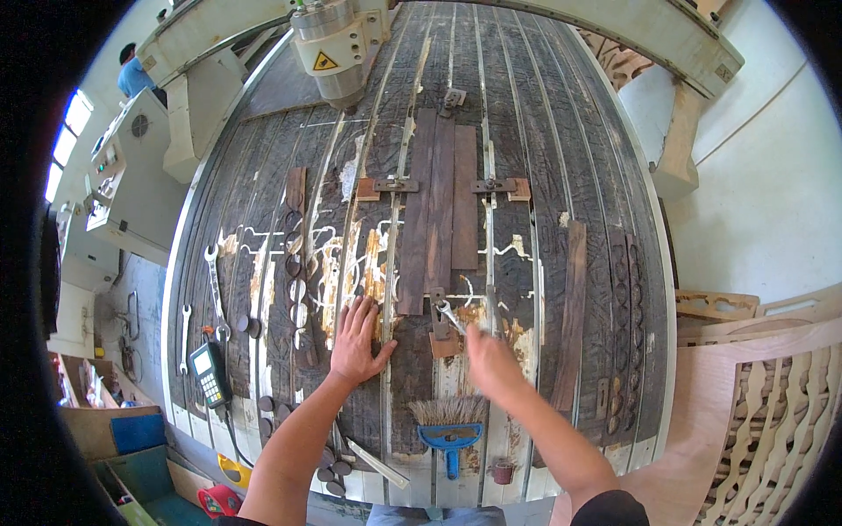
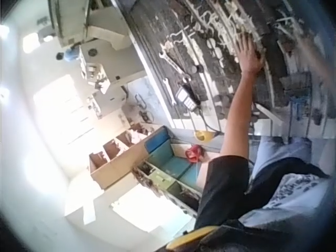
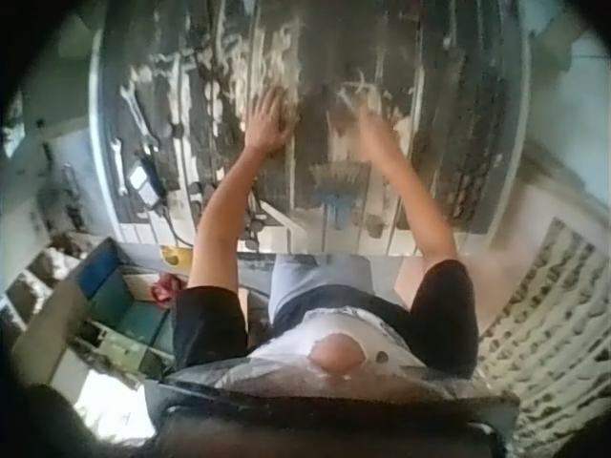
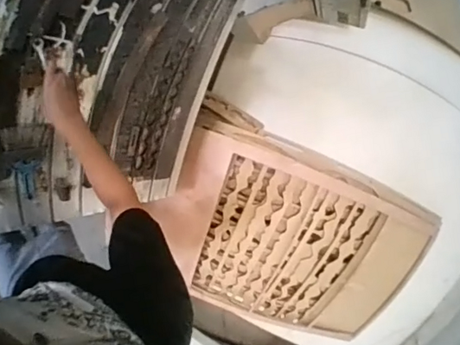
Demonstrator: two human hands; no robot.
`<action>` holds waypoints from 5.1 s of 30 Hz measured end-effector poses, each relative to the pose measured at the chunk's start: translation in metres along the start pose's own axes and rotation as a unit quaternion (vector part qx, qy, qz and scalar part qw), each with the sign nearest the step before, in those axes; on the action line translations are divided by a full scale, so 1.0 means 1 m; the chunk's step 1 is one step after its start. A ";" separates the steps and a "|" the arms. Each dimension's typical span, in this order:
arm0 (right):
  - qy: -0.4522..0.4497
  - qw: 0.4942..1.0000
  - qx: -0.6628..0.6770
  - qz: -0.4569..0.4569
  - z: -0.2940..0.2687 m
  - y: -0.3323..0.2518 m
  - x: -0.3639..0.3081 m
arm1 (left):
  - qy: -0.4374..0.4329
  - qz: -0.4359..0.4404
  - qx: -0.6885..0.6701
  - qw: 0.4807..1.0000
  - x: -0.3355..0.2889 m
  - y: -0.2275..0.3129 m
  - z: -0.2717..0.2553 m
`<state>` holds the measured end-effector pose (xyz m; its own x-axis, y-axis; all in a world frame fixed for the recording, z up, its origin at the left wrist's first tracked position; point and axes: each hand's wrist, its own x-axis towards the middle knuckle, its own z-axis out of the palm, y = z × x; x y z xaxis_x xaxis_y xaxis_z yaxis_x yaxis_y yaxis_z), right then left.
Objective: Adjusting wooden blocks on a CNC machine bed, using a handheld controller to operate the machine, and cleaning wooden parts with a brush.
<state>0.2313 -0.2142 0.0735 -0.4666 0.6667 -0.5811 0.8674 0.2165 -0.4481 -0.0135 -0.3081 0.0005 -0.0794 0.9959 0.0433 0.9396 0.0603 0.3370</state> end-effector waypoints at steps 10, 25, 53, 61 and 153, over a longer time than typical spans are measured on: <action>0.158 0.968 -0.056 -0.189 0.041 0.018 -0.022 | 0.010 -0.001 -0.031 0.999 0.000 0.001 0.004; 0.076 0.949 -0.069 -0.298 0.023 -0.079 0.069 | -0.005 0.010 -0.021 1.000 -0.002 -0.006 0.008; 0.070 0.947 -0.272 -0.155 -0.084 0.049 0.062 | 0.010 0.002 -0.045 0.999 -0.002 -0.005 0.005; 0.003 0.957 -0.181 -0.228 -0.074 0.061 0.067 | -0.004 0.004 -0.045 0.999 0.001 -0.001 0.002; 0.141 0.962 -0.069 -0.225 -0.070 0.049 0.108 | 0.080 -0.096 -0.053 0.991 0.008 -0.003 0.017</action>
<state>0.2351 -0.0816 0.0366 -0.7514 0.6462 -0.1338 0.6124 0.6074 -0.5059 -0.0115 -0.2990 -0.0158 -0.3136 0.9427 0.1141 0.8622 0.2324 0.4501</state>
